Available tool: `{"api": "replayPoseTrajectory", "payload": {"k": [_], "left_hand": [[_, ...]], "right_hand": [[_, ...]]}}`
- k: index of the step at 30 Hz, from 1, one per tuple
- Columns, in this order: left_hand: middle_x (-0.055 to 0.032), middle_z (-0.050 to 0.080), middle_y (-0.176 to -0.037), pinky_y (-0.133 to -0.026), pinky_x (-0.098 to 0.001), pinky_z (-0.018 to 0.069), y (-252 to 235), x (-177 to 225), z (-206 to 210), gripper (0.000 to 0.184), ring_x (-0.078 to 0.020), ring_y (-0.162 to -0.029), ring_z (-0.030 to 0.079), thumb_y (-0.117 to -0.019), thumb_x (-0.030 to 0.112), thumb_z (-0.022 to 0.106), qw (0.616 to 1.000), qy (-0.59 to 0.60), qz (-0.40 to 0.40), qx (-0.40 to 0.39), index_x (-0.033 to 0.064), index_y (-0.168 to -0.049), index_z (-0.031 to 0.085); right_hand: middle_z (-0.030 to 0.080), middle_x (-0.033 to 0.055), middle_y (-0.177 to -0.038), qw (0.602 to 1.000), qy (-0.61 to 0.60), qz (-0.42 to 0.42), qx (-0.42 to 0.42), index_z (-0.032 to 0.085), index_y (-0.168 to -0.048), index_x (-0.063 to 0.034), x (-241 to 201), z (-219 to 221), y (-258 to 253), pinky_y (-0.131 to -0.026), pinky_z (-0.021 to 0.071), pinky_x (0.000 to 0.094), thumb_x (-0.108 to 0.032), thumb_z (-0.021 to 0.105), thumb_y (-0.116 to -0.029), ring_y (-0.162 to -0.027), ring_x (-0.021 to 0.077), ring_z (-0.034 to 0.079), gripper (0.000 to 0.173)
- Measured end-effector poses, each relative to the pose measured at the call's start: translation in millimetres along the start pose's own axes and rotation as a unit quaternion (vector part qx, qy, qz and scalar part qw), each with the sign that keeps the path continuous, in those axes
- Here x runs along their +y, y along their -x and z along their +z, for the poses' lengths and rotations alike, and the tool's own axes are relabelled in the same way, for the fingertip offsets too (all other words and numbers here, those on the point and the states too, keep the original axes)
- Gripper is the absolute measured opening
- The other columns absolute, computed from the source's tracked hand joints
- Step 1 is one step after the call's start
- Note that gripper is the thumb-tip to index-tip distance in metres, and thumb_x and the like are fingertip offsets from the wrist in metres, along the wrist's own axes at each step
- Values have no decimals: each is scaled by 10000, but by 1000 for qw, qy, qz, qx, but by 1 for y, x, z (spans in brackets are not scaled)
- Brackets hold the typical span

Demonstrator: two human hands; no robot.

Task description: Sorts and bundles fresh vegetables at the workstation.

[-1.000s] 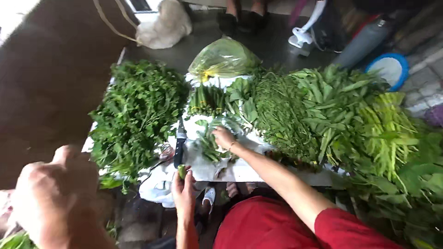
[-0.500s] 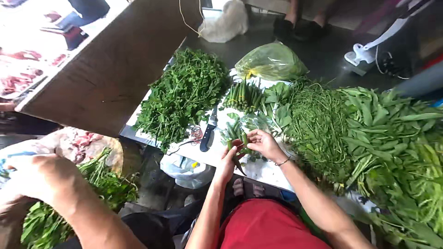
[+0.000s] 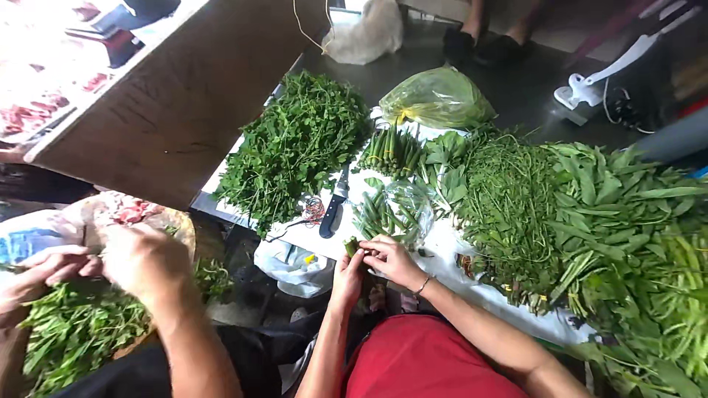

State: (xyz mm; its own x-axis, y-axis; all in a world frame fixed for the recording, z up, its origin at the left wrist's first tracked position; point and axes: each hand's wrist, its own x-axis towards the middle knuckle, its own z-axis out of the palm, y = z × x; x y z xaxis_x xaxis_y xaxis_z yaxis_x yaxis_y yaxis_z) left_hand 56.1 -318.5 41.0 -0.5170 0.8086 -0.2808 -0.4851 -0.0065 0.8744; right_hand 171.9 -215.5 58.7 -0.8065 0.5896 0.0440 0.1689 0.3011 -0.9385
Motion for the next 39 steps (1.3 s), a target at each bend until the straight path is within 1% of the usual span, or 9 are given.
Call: {"api": "replayPoseTrajectory", "payload": {"k": [2,4,9,14,20,27,32,35,39], "left_hand": [[-152,714,-1086,-838,-416,621,7,-2,-14,269,-246,-938,730,-1071,61,374,1000,-14,-6,19,-61,-1270,507],[-203,716,-1098,-825,-447,631,13,-3,-26,274,-308,-930,745,-1082,55,340,999,0,-19,39,-71,-1287,472],[-175,722,-1004,-768,-413,634,15,3,-28,260,-274,-830,742,-1069,33,356,998,-1,-8,62,-61,-1281,475],[-175,728,-986,-775,-407,631,7,6,-16,263,-264,-825,742,-1064,22,363,999,-4,3,50,-75,-1278,482],[-178,727,-993,-784,-408,630,4,4,-5,273,-265,-832,742,-1066,33,361,1000,2,0,27,-81,-1274,494],[-185,728,-1004,-790,-414,631,11,15,-18,272,-281,-846,744,-1066,37,370,998,6,1,66,-69,-1292,477],[-177,725,-989,-783,-416,630,10,14,-32,259,-275,-840,743,-1070,36,357,996,7,2,84,-60,-1275,482],[-169,727,-1008,-777,-399,631,9,16,-29,281,-265,-845,744,-1057,54,368,997,-20,2,78,-67,-1281,488],[-153,727,-1007,-790,-394,625,1,17,-20,276,-250,-843,740,-1058,47,361,997,-43,7,61,-69,-1276,486]], "right_hand": [[711,163,-1159,995,48,45,-75,751,-1176,-27,7,-19,-9,-955,544,345,-178,623,-1000,-1047,220,685,265],[698,192,-1212,982,126,121,-67,732,-1186,-3,24,-42,-27,-1054,504,422,-134,573,-1024,-1151,284,665,262],[671,231,-1248,930,284,224,-58,701,-1225,8,67,-63,-65,-1053,477,560,-139,594,-1020,-1203,388,631,274],[660,187,-1264,925,314,192,-92,740,-1196,-68,61,-32,-81,-1022,502,558,-147,560,-1029,-1193,365,632,258],[649,206,-1271,921,318,216,-60,723,-1162,-9,68,-7,-114,-967,516,592,-323,636,-1010,-1169,392,636,360],[665,258,-1206,950,249,181,-46,686,-1189,12,60,-27,-111,-948,517,629,-220,685,-984,-1117,440,652,310],[705,228,-1138,919,270,214,-189,727,-1096,15,60,-25,-86,-993,490,589,-262,647,-998,-1130,390,656,305],[662,234,-1252,903,291,244,-200,696,-1159,20,50,-18,-72,-1017,470,599,-347,635,-998,-1214,393,615,405],[574,248,-1390,914,311,215,-148,602,-1357,-15,42,-9,-61,-1015,481,608,-246,608,-1007,-1240,432,593,419]]}}
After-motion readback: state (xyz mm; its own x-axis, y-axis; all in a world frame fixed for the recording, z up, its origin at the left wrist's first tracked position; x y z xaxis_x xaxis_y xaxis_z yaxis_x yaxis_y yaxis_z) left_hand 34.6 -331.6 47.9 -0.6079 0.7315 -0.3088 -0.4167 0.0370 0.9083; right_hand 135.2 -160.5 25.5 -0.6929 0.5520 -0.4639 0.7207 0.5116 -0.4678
